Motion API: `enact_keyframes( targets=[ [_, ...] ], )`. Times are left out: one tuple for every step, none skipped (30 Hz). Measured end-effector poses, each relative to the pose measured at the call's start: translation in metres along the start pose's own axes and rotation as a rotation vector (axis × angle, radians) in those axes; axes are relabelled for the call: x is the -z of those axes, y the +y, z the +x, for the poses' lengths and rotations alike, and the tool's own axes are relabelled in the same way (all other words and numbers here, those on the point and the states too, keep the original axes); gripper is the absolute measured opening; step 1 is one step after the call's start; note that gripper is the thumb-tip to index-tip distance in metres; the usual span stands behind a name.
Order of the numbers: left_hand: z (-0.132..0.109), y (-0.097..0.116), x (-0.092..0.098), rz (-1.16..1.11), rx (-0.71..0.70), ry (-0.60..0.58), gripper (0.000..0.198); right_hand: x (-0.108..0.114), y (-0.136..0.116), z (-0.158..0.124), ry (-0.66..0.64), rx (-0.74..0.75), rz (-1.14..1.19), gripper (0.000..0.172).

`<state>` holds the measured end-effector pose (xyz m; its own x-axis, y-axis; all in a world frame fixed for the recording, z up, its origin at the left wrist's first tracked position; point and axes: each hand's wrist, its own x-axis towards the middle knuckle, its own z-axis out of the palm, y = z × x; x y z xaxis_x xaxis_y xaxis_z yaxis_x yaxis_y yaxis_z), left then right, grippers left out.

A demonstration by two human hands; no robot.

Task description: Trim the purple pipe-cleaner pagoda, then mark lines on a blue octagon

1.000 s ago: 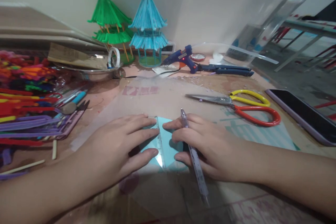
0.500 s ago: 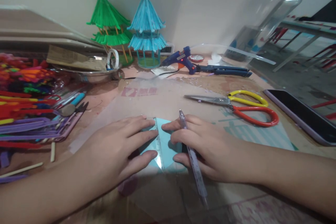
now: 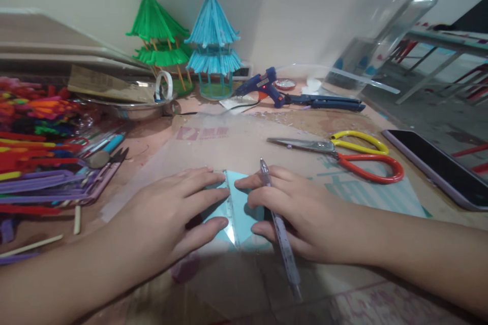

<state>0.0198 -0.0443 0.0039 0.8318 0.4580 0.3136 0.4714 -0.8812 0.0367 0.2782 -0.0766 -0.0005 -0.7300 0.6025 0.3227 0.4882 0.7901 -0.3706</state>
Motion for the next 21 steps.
enact_keyframes(
  targets=[
    [0.0002, -0.0001, 0.0, -0.005, 0.001, -0.004, 0.039, 0.0, 0.0, -0.0003, -0.002, -0.004, 0.0, 0.02],
    [0.0003, -0.0002, 0.0, -0.009, 0.003, -0.007, 0.038, 0.0001, 0.0001, -0.0006, -0.005, -0.008, -0.002, 0.02],
    [0.0005, -0.0004, 0.0, -0.012, 0.007, -0.01, 0.038, 0.0003, 0.0001, -0.0007, -0.008, -0.011, -0.003, 0.02],
    [0.0006, -0.0006, 0.0001, -0.016, 0.011, -0.013, 0.038, 0.0005, 0.0002, -0.0007, -0.01, -0.011, -0.003, 0.02],
    [0.0008, -0.0008, 0.0001, -0.018, 0.012, -0.014, 0.038, 0.0007, 0.0002, -0.0005, -0.01, -0.012, -0.002, 0.02],
    [0.0009, -0.0009, 0.0002, -0.02, 0.014, -0.015, 0.037, 0.0009, 0.0001, -0.0002, -0.012, -0.013, -0.001, 0.02],
    [0.0011, -0.001, 0.0004, -0.021, 0.015, -0.017, 0.037, 0.001, 0.0, 0.0001, -0.011, -0.014, 0.0, 0.02],
    [0.0013, -0.0011, 0.0005, -0.023, 0.013, -0.017, 0.037, 0.001, -0.0002, 0.0005, -0.014, -0.017, 0.002, 0.02],
    [0.0015, -0.0011, 0.0006, -0.027, 0.01, -0.018, 0.037, 0.001, -0.0004, 0.0007, -0.017, -0.022, 0.003, 0.019],
    [0.0017, -0.0011, 0.0006, -0.029, 0.009, -0.017, 0.036, 0.001, -0.0005, 0.001, -0.019, -0.024, 0.004, 0.019],
    [0.0018, -0.0011, 0.0006, -0.031, 0.01, -0.019, 0.036, 0.0009, -0.0007, 0.0011, -0.019, -0.025, 0.006, 0.019],
    [0.0019, -0.0011, 0.0005, -0.035, 0.01, -0.022, 0.036, 0.0009, -0.0007, 0.0012, -0.019, -0.025, 0.008, 0.018],
    [0.002, -0.001, 0.0005, -0.038, 0.011, -0.027, 0.036, 0.001, -0.0008, 0.0012, -0.02, -0.026, 0.01, 0.018],
    [0.002, -0.0009, 0.0006, -0.041, 0.014, -0.032, 0.036, 0.0012, -0.0008, 0.0013, -0.021, -0.026, 0.011, 0.018],
    [0.002, -0.0008, 0.0007, -0.044, 0.017, -0.038, 0.036, 0.0014, -0.0008, 0.0013, -0.02, -0.024, 0.011, 0.018],
    [0.0021, -0.0007, 0.0009, -0.045, 0.02, -0.043, 0.036, 0.0017, -0.0008, 0.0012, -0.02, -0.024, 0.01, 0.018],
    [0.0021, -0.0006, 0.0012, -0.047, 0.02, -0.047, 0.036, 0.0019, -0.0009, 0.0012, -0.02, -0.025, 0.009, 0.018],
    [0.0022, -0.0005, 0.0015, -0.047, 0.021, -0.049, 0.036, 0.0019, -0.0008, 0.0011, -0.019, -0.026, 0.008, 0.018],
    [0.0024, -0.0004, 0.0018, -0.047, 0.021, -0.048, 0.036, 0.0017, -0.0008, 0.001, -0.019, -0.027, 0.009, 0.019],
    [0.0025, -0.0005, 0.002, -0.046, 0.018, -0.044, 0.036, 0.0014, -0.0006, 0.0009, -0.019, -0.027, 0.008, 0.019],
    [0.0026, -0.0005, 0.0022, -0.041, 0.013, -0.039, 0.036, 0.0008, -0.0004, 0.0009, -0.017, -0.027, 0.006, 0.019]
  ],
)
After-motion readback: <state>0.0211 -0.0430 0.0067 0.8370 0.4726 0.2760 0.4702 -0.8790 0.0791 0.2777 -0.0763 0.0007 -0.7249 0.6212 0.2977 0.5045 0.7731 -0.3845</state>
